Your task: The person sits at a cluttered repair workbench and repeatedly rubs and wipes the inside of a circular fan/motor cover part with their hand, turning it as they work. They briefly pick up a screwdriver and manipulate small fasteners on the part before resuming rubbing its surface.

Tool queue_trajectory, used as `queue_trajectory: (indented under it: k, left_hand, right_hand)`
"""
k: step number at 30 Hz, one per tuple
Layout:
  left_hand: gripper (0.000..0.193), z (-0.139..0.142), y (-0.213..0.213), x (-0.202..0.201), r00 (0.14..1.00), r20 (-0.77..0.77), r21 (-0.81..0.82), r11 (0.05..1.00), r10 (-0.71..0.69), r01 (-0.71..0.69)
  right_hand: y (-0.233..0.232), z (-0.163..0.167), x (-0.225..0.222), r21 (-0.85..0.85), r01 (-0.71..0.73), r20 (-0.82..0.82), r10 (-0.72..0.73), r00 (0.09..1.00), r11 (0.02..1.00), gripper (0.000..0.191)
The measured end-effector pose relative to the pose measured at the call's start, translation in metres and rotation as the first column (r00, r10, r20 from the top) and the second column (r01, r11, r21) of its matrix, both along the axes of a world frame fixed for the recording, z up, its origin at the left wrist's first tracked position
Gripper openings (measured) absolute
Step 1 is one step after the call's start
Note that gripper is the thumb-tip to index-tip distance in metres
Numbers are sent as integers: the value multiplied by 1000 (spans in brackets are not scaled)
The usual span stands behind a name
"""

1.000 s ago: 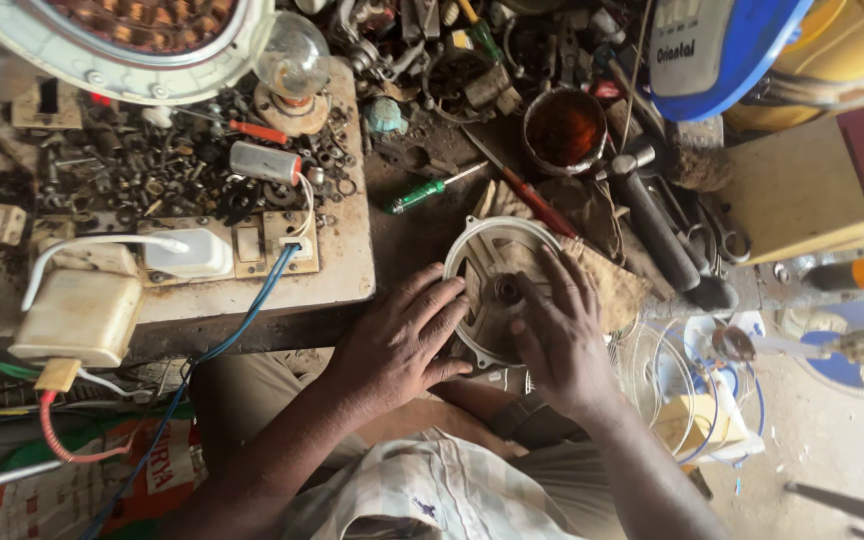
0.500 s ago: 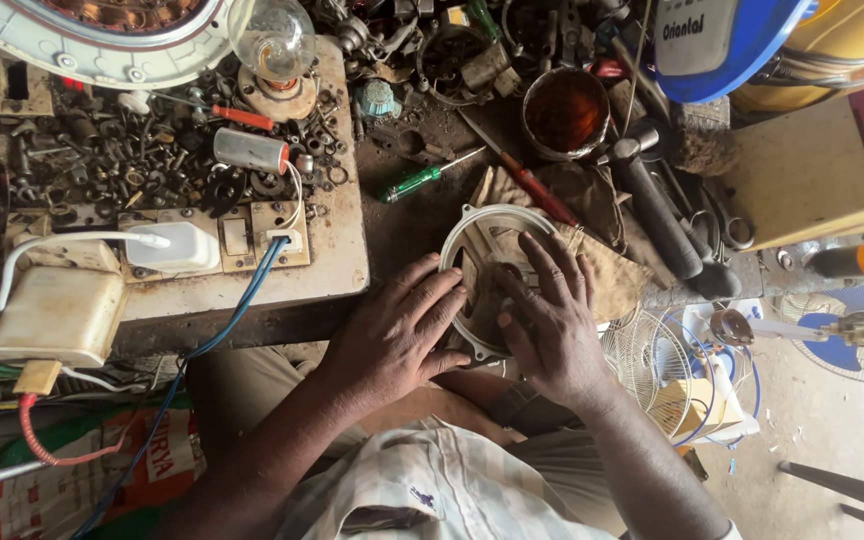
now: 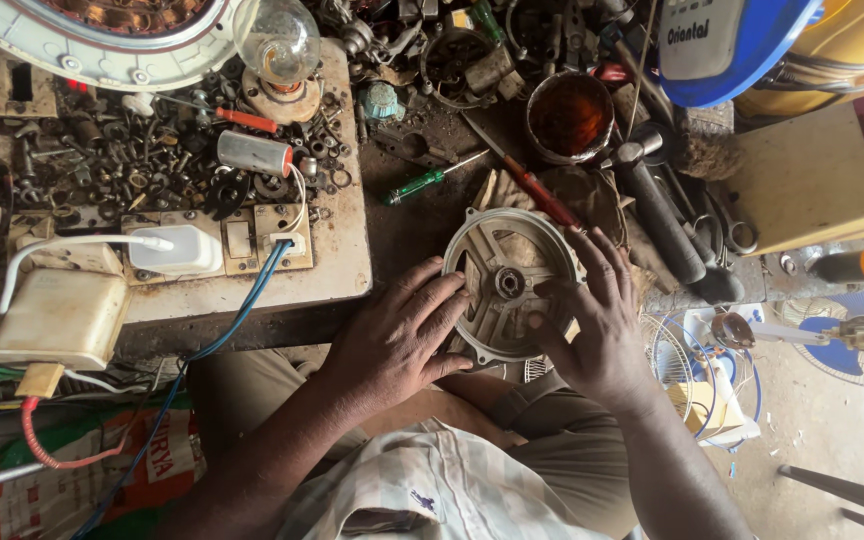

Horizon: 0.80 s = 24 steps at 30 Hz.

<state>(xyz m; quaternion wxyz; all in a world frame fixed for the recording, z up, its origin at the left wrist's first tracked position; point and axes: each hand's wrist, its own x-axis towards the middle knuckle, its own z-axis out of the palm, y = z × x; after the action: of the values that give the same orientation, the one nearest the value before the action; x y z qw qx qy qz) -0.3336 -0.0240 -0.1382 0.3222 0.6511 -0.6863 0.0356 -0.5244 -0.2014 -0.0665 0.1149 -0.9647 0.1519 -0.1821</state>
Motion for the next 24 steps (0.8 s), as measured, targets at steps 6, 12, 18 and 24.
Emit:
queue_trajectory:
  k: [6, 12, 18, 24]
  left_hand:
    - [76, -1, 0, 0, 1000, -7, 4, 1000, -7, 7]
    - [76, 0, 1, 0, 1000, -13, 6, 1000, -7, 7]
    - [77, -1, 0, 0, 1000, 25, 13, 1000, -1, 1]
    - [77, 0, -1, 0, 999, 37, 13, 1000, 4, -4]
  right_hand:
    - [4, -7, 1, 156, -61, 34, 56, 998, 986, 37]
    - [5, -7, 7, 73, -77, -6, 77, 997, 994, 36]
    - [4, -5, 2, 321, -111, 107, 81, 991, 941, 33]
    - [-5, -7, 7, 304, -63, 78, 41, 996, 951, 35]
